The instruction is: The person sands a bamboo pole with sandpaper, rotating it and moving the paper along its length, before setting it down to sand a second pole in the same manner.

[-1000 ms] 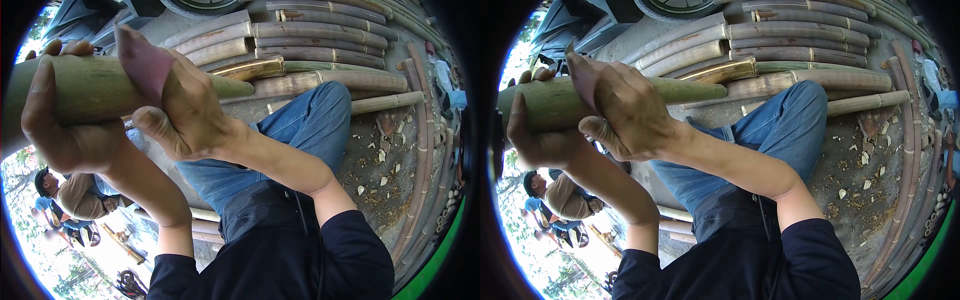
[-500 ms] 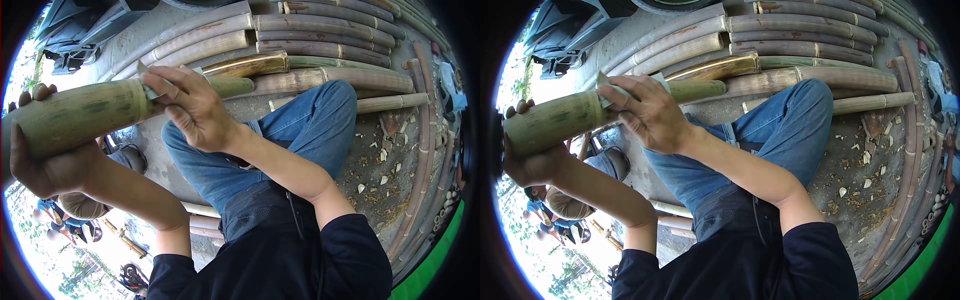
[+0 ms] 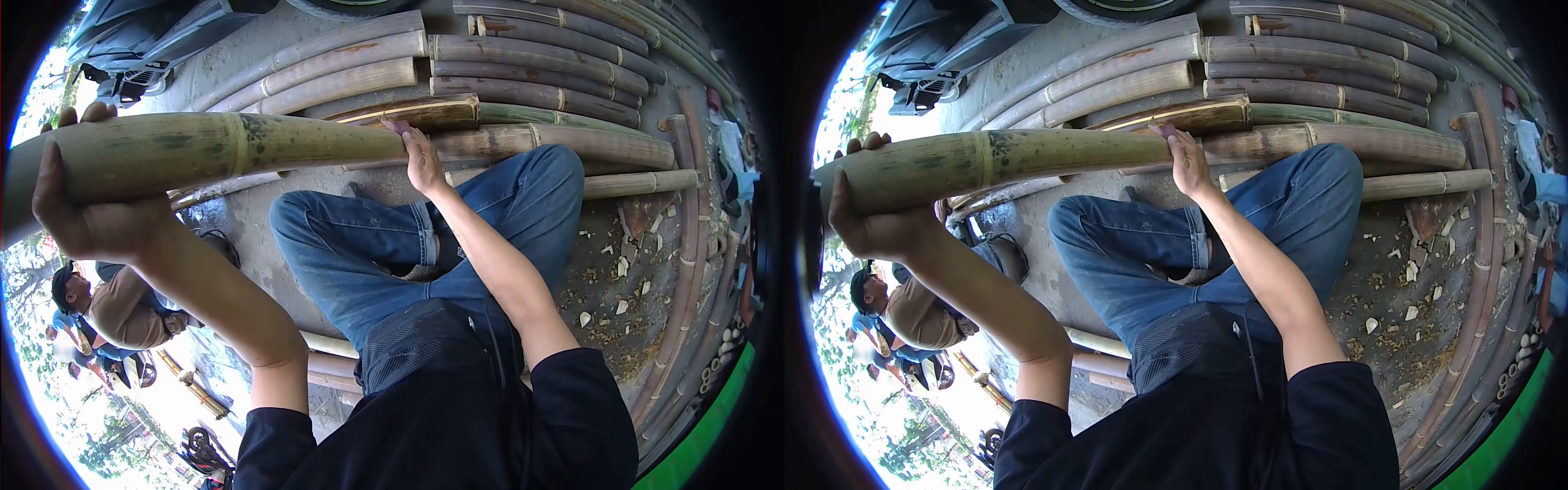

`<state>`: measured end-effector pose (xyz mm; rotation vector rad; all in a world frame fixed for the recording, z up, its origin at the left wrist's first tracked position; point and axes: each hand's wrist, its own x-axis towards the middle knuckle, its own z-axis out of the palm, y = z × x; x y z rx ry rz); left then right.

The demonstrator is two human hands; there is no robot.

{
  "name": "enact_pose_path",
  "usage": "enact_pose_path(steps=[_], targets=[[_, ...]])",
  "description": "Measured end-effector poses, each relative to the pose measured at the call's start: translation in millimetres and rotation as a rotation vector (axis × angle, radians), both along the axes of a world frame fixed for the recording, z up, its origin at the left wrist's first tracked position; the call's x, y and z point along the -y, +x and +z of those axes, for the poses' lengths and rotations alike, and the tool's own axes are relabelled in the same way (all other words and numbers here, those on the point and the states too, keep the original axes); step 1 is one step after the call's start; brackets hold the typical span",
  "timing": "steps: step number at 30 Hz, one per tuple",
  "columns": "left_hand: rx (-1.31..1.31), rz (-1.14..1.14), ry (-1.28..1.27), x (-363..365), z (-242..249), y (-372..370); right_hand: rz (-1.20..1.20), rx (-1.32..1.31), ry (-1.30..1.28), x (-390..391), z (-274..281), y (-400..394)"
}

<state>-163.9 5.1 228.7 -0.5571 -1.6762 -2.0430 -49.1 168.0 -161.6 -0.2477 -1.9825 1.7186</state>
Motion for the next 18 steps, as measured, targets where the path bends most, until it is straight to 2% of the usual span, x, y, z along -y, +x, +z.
enact_pose_path(steps=[2,4,7,11,13,14,16,18], targets=[[-0.027,-0.005,-0.007,-1,-2,-1,-0.059,0.027,-0.067,9,2,-3],[-0.033,0.025,-0.003,-8,-2,3,-0.095,-0.087,-0.103,24,28,-6],[-0.045,0.058,-0.06,-17,0,14,0.041,-0.257,-0.246,38,126,-10],[-0.053,0.028,-0.081,-19,1,23,0.026,-0.568,-0.1,62,239,-28],[0.016,-0.084,0.025,-8,2,24,-0.07,-0.614,-0.008,80,287,-26],[0.083,-0.094,0.095,-8,3,29,-0.075,-0.613,-0.01,85,296,-26],[0.058,-0.056,0.059,-9,3,34,-0.094,-0.631,0.031,93,305,-26],[0.007,-0.035,0.058,-7,1,35,-0.071,-0.649,0.093,88,286,-24]])
